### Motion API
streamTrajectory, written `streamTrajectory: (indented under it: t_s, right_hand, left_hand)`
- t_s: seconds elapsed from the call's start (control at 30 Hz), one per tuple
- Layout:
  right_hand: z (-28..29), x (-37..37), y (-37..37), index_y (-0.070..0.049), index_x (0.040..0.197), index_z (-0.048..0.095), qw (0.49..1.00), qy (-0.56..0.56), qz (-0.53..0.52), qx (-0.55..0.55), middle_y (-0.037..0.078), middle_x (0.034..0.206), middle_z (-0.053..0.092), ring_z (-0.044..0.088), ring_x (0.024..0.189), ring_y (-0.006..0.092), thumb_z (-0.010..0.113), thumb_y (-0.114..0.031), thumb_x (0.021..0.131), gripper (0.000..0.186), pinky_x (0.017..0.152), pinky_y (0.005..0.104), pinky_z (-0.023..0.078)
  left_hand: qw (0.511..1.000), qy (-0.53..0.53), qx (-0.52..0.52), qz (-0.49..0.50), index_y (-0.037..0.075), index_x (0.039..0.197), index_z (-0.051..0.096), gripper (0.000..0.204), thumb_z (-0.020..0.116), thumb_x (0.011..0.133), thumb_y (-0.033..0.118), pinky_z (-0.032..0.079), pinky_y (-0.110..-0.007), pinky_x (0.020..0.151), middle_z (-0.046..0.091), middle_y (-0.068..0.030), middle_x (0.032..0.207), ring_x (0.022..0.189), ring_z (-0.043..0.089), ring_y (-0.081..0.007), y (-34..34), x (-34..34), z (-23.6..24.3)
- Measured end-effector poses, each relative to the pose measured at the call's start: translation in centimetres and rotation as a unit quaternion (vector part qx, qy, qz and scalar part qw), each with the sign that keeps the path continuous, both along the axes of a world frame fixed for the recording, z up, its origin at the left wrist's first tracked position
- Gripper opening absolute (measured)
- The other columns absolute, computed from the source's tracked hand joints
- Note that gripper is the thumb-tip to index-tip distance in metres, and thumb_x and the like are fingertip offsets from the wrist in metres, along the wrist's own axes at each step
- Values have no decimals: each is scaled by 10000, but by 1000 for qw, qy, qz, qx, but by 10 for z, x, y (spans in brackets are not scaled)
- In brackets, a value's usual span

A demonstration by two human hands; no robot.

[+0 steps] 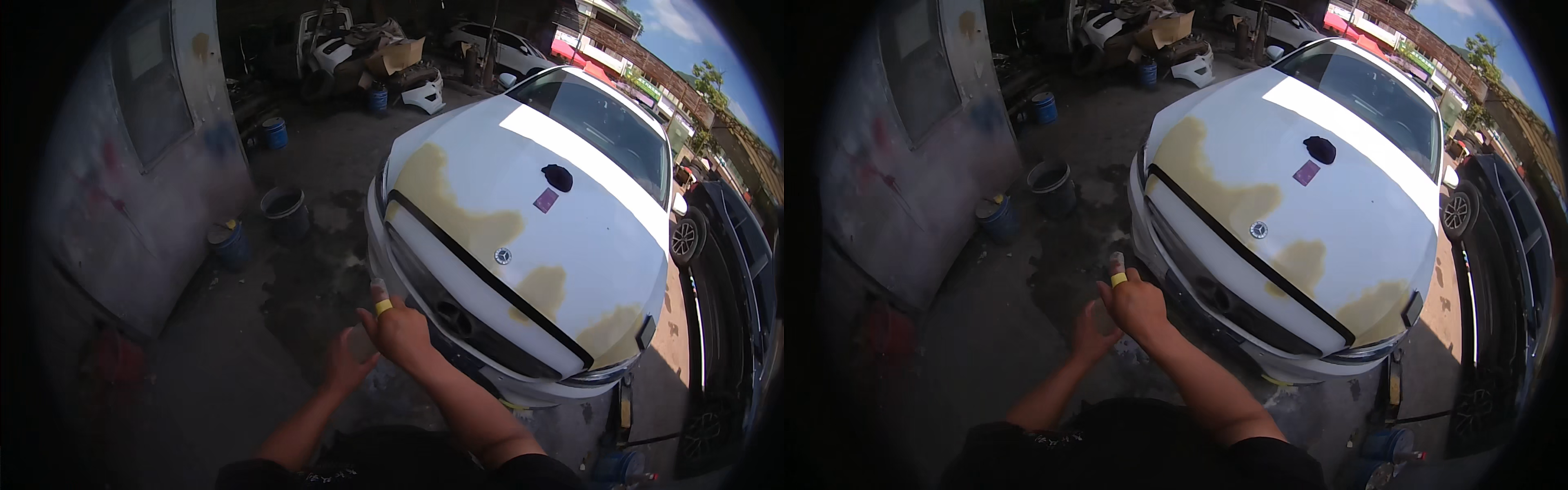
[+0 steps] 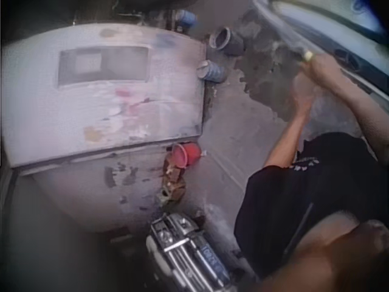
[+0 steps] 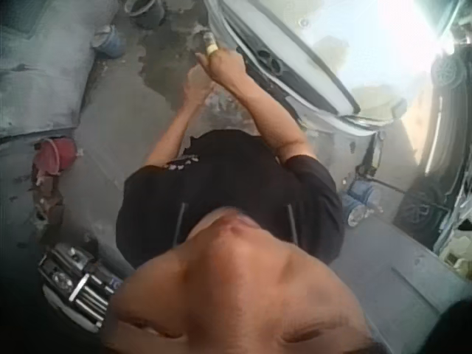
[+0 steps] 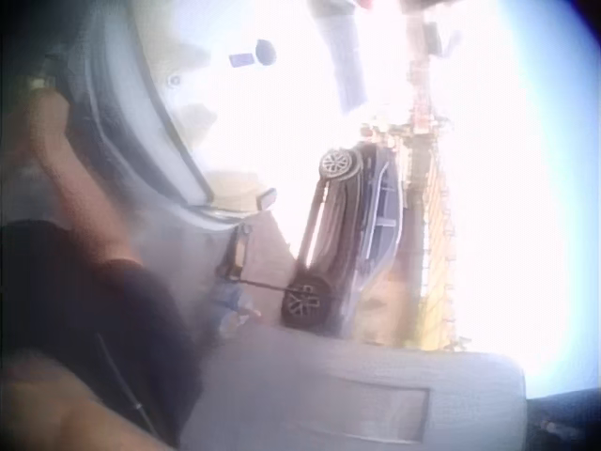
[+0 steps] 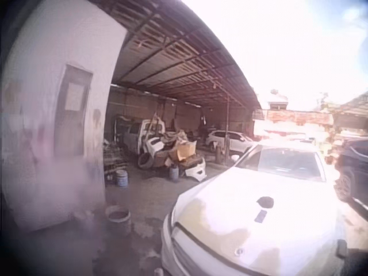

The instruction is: The person sands the hood of a white car using a sanding block and water. They repeatedly pour water from a plastic bottle onto the hood and sand the surface with a sanding block, occasionally switching to a different sanding block.

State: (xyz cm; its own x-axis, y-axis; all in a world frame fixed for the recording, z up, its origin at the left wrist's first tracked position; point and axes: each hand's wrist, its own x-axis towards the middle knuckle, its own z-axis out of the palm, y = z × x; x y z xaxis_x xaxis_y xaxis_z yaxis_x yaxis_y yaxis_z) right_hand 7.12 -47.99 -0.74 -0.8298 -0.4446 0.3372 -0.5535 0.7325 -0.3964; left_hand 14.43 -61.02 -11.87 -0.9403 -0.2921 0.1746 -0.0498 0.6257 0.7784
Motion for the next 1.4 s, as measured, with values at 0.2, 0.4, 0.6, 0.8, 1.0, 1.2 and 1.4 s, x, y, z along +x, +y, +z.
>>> streamTrajectory:
  t_s: [0.2,0.4,0.6,0.8,1.0,1.2,1.4]
  right_hand:
    - [-18,-4,-136,-132,1330,523,975,88,191,-76,123,870,622,639,591,338,692,-294,878,510,502,437,514]
    - [-38,-54,-195,-154,1388,486,909,103,404,0,89,873,569,631,681,298,667,-171,871,548,594,402,542]
    - [-62,-133,-279,-97,1272,522,832,5,554,-36,87,1057,575,603,953,309,575,-242,940,366,851,420,519]
    - [-64,-231,-364,-93,1301,519,816,-110,550,-139,118,1179,580,583,1114,340,512,-278,1014,342,921,424,507]
    - [-84,-289,-412,-105,1348,535,911,-207,303,-188,163,1179,616,645,1015,357,689,-195,912,471,835,413,546]
    - [-182,-363,-413,-100,1373,520,916,-366,60,-154,211,1141,642,659,996,378,674,-263,911,514,863,434,532]
    - [-290,-390,-391,-95,1369,525,917,-335,-198,-89,203,1122,656,644,1031,389,683,-205,841,562,893,436,514]
  left_hand:
    - [993,-73,71,-54,18,1354,468,836,855,692,352,468,-441,985,577,-211,1281,1199,568,-352,-151,28,-31]
    - [937,-213,162,-223,43,1375,470,824,843,705,346,462,-414,1005,596,-157,1276,1206,569,-299,-253,-9,-16]
    - [888,-335,150,-279,67,1387,475,809,852,706,286,447,-372,1018,598,-112,1282,1203,565,-254,-380,-74,-35]
    - [899,-337,191,-204,66,1400,471,863,890,655,189,431,-361,1037,583,-76,1316,1220,543,-201,-474,-159,8]
    - [931,-264,251,37,56,1395,457,780,836,718,137,444,-366,1010,584,-81,1259,1177,553,-216,-612,-206,-5]
    - [954,-119,234,146,38,1399,408,732,775,770,108,451,-367,988,554,-114,1267,1146,558,-247,-743,-338,-60]
    - [950,-169,249,86,32,1409,424,712,756,780,70,439,-377,1008,563,-119,1274,1166,559,-250,-836,-517,-147]
